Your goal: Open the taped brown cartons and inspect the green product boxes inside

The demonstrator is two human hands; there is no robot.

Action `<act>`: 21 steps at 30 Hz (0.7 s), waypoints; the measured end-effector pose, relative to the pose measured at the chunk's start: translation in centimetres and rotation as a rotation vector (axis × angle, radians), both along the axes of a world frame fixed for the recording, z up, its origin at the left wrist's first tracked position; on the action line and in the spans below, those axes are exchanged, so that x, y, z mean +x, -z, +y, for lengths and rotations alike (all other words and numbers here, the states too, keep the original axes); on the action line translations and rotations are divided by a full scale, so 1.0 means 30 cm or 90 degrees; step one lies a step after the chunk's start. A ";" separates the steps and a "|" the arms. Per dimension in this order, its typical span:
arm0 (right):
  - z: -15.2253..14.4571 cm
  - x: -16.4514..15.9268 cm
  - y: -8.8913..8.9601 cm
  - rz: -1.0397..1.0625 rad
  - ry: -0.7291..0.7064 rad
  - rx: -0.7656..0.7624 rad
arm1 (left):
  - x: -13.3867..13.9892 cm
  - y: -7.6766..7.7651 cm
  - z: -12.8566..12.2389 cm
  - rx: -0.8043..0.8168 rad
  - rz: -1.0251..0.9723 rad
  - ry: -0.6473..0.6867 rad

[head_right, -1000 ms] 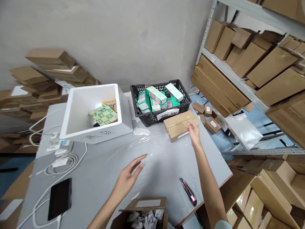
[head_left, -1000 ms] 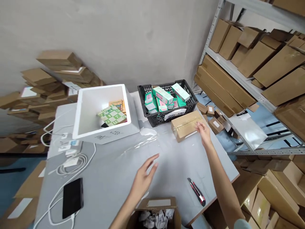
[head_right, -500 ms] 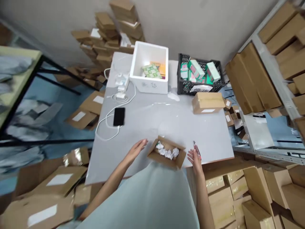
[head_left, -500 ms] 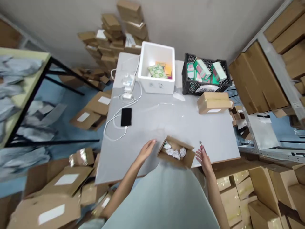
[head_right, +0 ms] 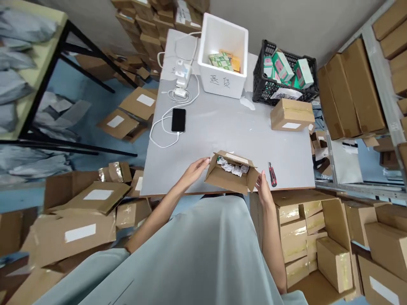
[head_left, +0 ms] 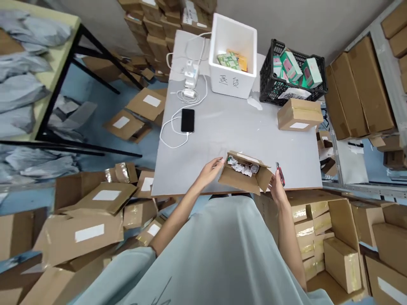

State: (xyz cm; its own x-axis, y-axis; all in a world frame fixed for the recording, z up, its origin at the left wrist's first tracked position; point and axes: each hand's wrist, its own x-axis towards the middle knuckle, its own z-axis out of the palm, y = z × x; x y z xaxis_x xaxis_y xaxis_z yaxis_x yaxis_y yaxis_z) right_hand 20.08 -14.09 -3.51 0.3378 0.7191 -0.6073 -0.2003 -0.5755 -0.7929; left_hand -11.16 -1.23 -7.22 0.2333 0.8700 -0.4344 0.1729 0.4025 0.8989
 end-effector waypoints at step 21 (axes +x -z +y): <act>0.475 -0.976 -0.125 0.086 -0.672 0.134 | -0.644 -0.184 -0.651 0.120 0.147 -0.758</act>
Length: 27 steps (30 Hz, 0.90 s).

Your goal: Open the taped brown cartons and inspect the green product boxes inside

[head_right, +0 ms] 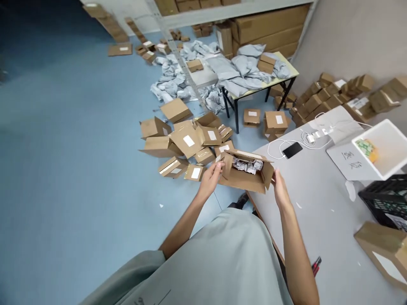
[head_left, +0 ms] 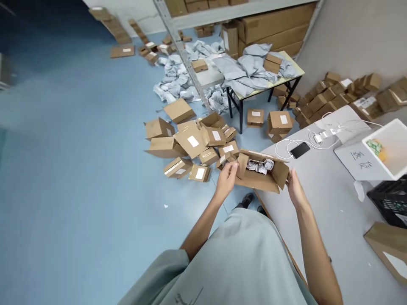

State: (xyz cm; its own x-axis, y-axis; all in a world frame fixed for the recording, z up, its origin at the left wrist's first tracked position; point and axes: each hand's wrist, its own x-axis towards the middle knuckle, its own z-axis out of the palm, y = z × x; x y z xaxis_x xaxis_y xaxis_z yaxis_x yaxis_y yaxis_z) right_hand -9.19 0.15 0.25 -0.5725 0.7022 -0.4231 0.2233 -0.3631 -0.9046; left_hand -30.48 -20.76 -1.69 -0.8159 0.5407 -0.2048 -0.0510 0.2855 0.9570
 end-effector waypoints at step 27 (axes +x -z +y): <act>-0.053 0.314 0.154 -0.007 0.282 -0.089 | 0.156 0.220 0.178 0.040 -0.134 0.086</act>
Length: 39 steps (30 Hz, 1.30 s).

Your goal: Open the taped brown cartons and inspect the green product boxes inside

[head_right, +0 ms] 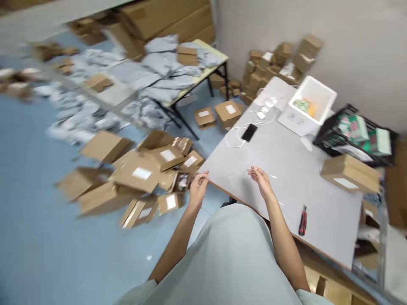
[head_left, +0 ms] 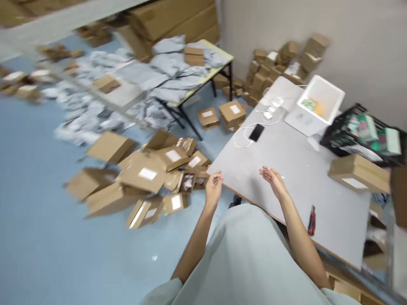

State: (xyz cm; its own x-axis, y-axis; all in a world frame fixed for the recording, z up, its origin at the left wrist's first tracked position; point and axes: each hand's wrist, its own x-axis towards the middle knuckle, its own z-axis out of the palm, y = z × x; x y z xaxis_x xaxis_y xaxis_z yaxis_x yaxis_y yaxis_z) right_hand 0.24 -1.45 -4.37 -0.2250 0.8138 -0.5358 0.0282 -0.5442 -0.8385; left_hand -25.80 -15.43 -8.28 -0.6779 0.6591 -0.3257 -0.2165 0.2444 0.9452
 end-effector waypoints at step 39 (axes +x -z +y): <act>-0.307 1.166 0.253 0.146 0.600 -0.089 | 1.318 -0.075 0.432 -0.129 0.041 0.817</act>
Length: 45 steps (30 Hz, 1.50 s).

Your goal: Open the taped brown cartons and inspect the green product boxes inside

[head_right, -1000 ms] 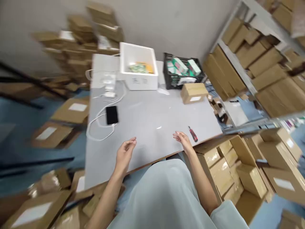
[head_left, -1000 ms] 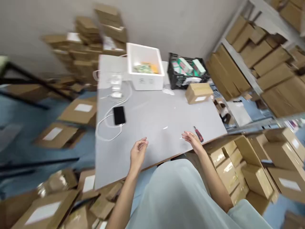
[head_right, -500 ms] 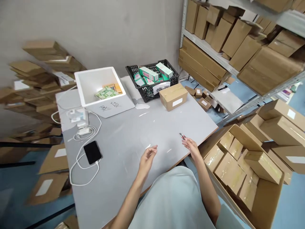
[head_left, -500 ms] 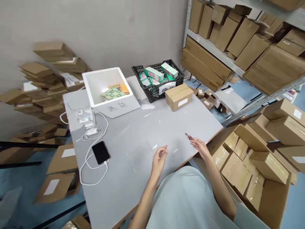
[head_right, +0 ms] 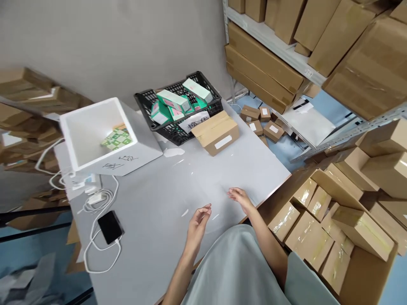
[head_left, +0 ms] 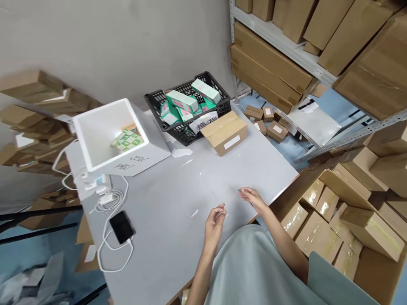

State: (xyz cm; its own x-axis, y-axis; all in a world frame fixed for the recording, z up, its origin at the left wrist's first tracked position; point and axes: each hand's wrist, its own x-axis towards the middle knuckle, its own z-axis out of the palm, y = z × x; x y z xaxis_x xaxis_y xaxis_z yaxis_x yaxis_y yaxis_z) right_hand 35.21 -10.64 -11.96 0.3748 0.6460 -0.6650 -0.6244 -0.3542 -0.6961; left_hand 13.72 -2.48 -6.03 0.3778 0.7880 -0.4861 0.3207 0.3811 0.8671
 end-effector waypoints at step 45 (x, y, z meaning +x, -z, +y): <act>-1.549 -0.553 -0.101 -0.034 0.666 -0.120 | 0.072 0.012 -0.826 -0.079 -0.107 0.555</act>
